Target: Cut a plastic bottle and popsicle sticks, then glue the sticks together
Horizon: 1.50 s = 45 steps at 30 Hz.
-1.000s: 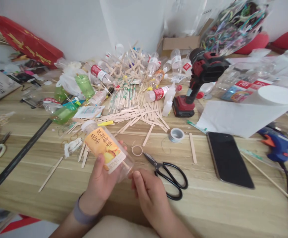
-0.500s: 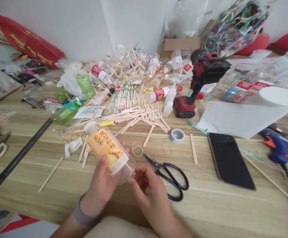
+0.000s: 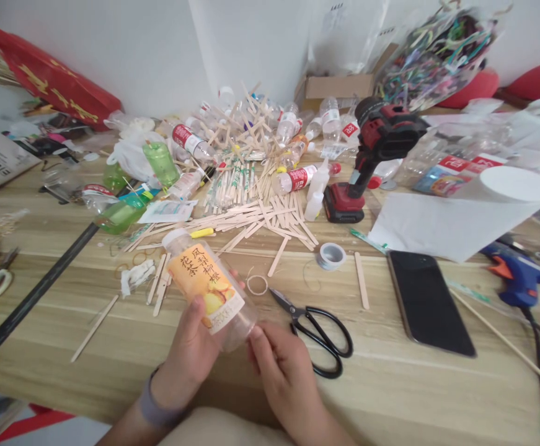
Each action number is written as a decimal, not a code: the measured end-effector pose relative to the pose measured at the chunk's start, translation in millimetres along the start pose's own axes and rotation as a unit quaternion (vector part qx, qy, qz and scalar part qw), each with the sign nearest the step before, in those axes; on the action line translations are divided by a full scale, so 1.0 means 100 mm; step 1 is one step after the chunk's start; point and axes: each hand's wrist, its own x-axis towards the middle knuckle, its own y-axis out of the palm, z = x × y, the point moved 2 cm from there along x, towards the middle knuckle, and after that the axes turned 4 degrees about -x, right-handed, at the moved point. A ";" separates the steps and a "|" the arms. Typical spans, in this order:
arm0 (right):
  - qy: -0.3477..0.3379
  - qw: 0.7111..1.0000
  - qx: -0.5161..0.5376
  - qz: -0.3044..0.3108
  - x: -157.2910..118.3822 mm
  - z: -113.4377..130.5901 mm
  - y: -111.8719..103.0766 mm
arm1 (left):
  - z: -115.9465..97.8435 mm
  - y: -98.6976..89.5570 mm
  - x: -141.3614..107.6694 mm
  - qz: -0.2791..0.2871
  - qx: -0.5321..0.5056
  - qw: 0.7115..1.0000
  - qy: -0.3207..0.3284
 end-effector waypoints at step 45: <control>0.139 0.975 0.161 0.069 -0.05 -0.07 0.08 | 0.00 -0.05 -0.01 -0.015 0.006 1.000 0.018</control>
